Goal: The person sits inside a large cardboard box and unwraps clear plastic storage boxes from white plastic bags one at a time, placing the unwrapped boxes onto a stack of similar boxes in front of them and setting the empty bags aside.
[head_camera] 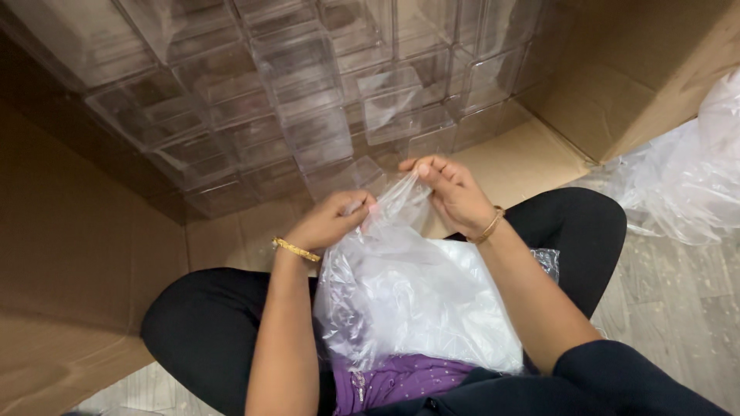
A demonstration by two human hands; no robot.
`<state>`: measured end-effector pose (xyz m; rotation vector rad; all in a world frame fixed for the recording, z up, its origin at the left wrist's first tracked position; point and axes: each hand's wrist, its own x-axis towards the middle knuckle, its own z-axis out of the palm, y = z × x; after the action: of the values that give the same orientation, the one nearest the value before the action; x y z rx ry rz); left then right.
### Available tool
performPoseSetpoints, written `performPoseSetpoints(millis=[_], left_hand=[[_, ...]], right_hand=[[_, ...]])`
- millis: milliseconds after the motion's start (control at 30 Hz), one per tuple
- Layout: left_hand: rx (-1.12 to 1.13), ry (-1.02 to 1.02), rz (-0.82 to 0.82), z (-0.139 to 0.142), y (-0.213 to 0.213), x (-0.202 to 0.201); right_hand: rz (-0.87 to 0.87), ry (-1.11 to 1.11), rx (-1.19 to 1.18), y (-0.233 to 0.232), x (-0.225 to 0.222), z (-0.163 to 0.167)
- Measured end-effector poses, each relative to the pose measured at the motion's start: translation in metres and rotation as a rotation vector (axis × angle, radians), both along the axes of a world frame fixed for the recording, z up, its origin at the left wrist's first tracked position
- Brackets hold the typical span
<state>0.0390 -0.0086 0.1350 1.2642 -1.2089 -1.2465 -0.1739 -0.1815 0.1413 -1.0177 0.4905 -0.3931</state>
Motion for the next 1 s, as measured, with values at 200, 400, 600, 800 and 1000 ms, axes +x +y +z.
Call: performPoseSetpoints(millis=[200, 400, 600, 800, 1000], left_hand=[[-0.071, 0.070, 0.127, 0.002, 0.008, 0.014], [0.200, -0.461, 0.258, 0.002, 0.009, 0.002], [0.539, -0.720, 0.630, -0.013, 0.001, -0.010], [0.329, -0.484, 0.598, -0.057, -0.009, -0.008], [0.404, -0.585, 0.479, -0.122, -0.030, -0.015]], right_hand=[[0.050, -0.066, 0.364, 0.002, -0.019, -0.025], [-0.027, -0.255, 0.165, -0.011, 0.001, -0.018], [-0.088, 0.259, -1.202, 0.005, 0.057, -0.026], [0.000, 0.387, -1.041, -0.011, 0.040, -0.047], [0.182, 0.364, -0.791, -0.033, 0.013, -0.086]])
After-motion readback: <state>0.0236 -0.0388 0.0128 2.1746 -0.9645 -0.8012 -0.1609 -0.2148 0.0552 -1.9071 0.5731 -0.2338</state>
